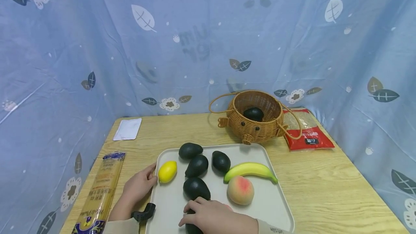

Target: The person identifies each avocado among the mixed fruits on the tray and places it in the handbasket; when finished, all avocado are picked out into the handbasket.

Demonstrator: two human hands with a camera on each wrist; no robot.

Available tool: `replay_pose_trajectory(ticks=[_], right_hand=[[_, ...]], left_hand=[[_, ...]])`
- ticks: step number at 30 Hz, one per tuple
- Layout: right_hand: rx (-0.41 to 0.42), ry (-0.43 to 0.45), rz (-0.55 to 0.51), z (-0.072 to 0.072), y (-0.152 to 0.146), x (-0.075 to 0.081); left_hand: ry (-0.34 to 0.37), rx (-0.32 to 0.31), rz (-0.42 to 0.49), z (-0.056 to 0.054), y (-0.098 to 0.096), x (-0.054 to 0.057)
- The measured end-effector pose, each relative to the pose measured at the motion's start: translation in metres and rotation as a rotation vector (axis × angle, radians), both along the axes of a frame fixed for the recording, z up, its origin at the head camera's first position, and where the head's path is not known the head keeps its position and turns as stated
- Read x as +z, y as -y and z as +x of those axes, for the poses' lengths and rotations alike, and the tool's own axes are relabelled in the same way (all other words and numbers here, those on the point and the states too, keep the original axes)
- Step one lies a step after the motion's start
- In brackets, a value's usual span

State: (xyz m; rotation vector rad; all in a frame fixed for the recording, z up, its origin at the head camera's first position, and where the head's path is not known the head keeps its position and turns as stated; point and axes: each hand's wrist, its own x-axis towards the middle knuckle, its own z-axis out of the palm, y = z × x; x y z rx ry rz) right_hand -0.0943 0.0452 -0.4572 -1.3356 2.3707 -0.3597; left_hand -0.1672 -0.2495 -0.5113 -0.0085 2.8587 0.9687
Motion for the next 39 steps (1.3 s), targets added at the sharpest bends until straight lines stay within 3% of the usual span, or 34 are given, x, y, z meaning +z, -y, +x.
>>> replay_pose_trajectory(ticks=[9, 14, 19, 28, 34, 39], right_hand=[[0.045, -0.019, 0.036, -0.004, 0.003, -0.005], [0.052, -0.044, -0.022, -0.004, 0.002, -0.008], [-0.005, -0.038, -0.127, -0.002, -0.003, -0.004], [-0.119, 0.034, -0.213, -0.005, -0.015, 0.02], [-0.241, -0.084, -0.281, -0.009, -0.023, 0.032], [-0.362, -0.195, -0.335, -0.024, -0.037, 0.046]], left_hand=[[0.011, 0.004, -0.002, -0.001, 0.0, 0.002], [0.023, 0.01, -0.002, 0.0, 0.001, -0.001], [0.031, 0.02, -0.004, 0.001, 0.002, -0.003], [0.026, 0.021, -0.002, 0.001, 0.003, -0.003], [0.031, 0.022, 0.001, 0.0, 0.003, -0.005], [0.021, 0.02, -0.006, -0.002, 0.001, -0.005]])
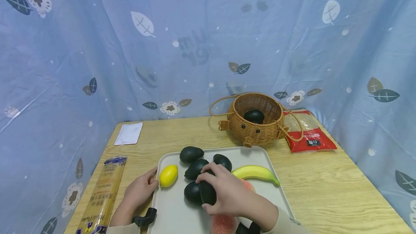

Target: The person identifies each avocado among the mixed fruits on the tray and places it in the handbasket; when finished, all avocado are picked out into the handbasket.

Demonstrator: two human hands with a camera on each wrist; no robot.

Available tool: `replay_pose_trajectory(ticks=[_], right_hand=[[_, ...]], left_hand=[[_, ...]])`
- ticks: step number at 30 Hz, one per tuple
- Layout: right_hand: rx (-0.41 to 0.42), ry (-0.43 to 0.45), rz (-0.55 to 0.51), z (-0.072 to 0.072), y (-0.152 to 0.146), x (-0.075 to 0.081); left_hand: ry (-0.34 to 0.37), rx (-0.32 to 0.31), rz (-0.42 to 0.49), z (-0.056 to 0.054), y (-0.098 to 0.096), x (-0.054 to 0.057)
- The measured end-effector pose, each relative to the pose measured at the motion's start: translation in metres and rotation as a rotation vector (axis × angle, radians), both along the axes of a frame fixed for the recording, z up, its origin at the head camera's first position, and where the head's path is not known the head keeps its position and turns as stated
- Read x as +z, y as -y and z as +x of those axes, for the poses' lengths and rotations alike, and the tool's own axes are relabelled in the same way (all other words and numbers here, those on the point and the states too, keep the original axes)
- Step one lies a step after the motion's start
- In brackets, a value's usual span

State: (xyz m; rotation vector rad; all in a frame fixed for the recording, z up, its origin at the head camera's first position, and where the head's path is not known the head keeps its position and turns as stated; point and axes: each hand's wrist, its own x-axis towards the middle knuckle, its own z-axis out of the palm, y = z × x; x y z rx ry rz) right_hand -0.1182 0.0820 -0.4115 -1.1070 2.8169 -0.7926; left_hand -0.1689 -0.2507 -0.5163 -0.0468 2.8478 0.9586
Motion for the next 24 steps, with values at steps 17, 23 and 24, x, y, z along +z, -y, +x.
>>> replay_pose_trajectory(ticks=[17, 23, 24], right_hand=[[-0.33, -0.192, -0.115, -0.084, -0.053, 0.049], [-0.456, -0.121, -0.123, -0.113, -0.074, 0.064], [-0.482, -0.113, -0.126, -0.118, -0.078, 0.066]], left_hand=[[0.007, 0.001, -0.001, 0.001, -0.004, 0.0], [-0.003, -0.002, -0.015, 0.0, -0.001, -0.002], [-0.01, -0.005, -0.017, -0.001, -0.001, -0.002]])
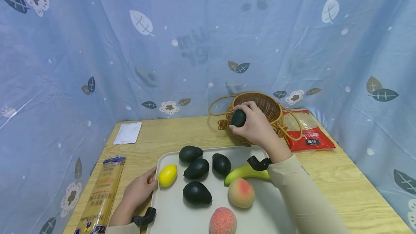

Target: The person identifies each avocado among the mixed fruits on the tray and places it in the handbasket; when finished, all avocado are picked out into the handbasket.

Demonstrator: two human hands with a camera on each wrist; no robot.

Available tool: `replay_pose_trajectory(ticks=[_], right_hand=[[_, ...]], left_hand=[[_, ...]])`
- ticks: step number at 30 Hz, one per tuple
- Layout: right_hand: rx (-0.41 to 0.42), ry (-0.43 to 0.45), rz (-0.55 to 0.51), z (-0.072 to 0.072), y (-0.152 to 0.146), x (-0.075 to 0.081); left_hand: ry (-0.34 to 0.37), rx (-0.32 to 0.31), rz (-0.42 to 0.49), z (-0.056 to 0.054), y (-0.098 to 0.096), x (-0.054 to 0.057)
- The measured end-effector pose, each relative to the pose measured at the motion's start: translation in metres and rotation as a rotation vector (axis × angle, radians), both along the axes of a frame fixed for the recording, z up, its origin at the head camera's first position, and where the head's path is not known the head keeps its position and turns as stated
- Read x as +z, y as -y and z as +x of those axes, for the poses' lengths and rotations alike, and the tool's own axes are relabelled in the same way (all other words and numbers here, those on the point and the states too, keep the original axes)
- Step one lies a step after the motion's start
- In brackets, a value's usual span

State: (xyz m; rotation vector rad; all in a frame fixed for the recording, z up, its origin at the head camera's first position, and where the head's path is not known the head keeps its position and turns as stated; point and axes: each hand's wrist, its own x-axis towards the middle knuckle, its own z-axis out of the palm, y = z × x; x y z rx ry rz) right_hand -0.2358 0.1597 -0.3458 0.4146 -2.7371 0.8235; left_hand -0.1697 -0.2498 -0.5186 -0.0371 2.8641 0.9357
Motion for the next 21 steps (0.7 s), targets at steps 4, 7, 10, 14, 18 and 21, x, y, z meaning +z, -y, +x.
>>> replay_pose_trajectory(ticks=[4, 7, 10, 14, 18, 21], right_hand=[[-0.081, 0.015, -0.012, -0.018, -0.015, 0.003], [-0.134, 0.019, -0.024, -0.03, -0.025, 0.0], [-0.178, 0.019, -0.046, -0.038, -0.034, -0.005], [-0.216, 0.058, -0.072, -0.046, -0.043, -0.011], [-0.242, 0.098, -0.088, -0.048, -0.049, -0.015], [-0.274, 0.08, -0.1, -0.049, -0.051, -0.015]], left_hand=[[-0.012, -0.002, -0.008, -0.001, 0.001, 0.001], [-0.008, -0.004, -0.004, -0.001, 0.0, 0.001], [0.0, -0.003, -0.002, 0.001, -0.001, 0.003], [0.0, 0.001, -0.003, 0.002, -0.002, 0.004], [0.0, 0.004, -0.004, 0.002, -0.002, 0.003], [-0.001, 0.002, -0.004, 0.002, -0.003, 0.004]])
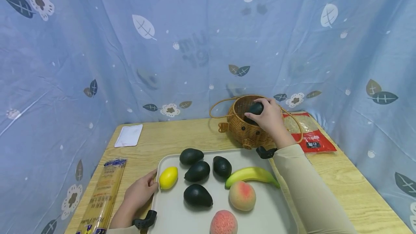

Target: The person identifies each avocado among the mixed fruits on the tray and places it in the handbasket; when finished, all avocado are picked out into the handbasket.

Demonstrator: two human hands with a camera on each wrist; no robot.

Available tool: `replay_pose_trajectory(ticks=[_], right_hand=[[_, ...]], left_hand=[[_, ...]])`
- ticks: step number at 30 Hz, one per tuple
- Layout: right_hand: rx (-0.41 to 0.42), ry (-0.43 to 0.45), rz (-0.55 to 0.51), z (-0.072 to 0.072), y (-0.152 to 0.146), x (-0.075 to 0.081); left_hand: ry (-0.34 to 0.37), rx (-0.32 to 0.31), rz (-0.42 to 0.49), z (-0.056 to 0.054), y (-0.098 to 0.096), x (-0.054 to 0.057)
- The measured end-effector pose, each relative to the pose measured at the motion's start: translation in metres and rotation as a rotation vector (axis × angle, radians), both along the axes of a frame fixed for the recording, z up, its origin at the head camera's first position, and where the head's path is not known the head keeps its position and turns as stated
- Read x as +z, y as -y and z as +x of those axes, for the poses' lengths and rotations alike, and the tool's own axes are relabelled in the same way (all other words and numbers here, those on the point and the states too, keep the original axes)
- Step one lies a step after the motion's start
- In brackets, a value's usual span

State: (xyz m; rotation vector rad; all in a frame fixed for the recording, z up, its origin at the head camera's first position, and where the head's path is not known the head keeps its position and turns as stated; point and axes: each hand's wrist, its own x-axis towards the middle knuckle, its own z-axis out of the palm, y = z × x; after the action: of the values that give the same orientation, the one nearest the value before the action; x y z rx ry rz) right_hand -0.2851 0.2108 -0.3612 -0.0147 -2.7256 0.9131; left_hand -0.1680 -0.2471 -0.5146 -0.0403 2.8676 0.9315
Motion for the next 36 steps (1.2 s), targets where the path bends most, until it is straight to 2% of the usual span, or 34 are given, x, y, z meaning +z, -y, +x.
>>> replay_pose_trajectory(ticks=[5, 9, 13, 24, 27, 31, 36], right_hand=[[-0.05, -0.053, -0.004, 0.0, -0.003, -0.001], [-0.065, -0.056, -0.001, 0.001, -0.003, 0.0], [-0.066, -0.056, 0.012, 0.002, -0.005, -0.001], [-0.054, -0.074, 0.05, 0.009, -0.004, -0.004], [-0.023, -0.096, 0.077, 0.015, 0.003, -0.001], [0.057, -0.131, 0.117, 0.029, 0.019, 0.0], [0.158, -0.142, 0.144, 0.046, 0.042, -0.011]], left_hand=[[0.002, 0.002, -0.002, 0.001, 0.0, 0.002], [-0.008, 0.0, 0.002, 0.0, 0.0, 0.002], [-0.024, -0.008, -0.002, -0.001, 0.0, 0.002], [-0.011, -0.011, -0.012, -0.001, 0.001, 0.001], [-0.01, -0.013, -0.011, -0.001, 0.001, 0.001], [-0.007, -0.013, -0.008, -0.001, 0.002, 0.001], [-0.008, -0.005, -0.008, -0.002, 0.003, -0.002]])
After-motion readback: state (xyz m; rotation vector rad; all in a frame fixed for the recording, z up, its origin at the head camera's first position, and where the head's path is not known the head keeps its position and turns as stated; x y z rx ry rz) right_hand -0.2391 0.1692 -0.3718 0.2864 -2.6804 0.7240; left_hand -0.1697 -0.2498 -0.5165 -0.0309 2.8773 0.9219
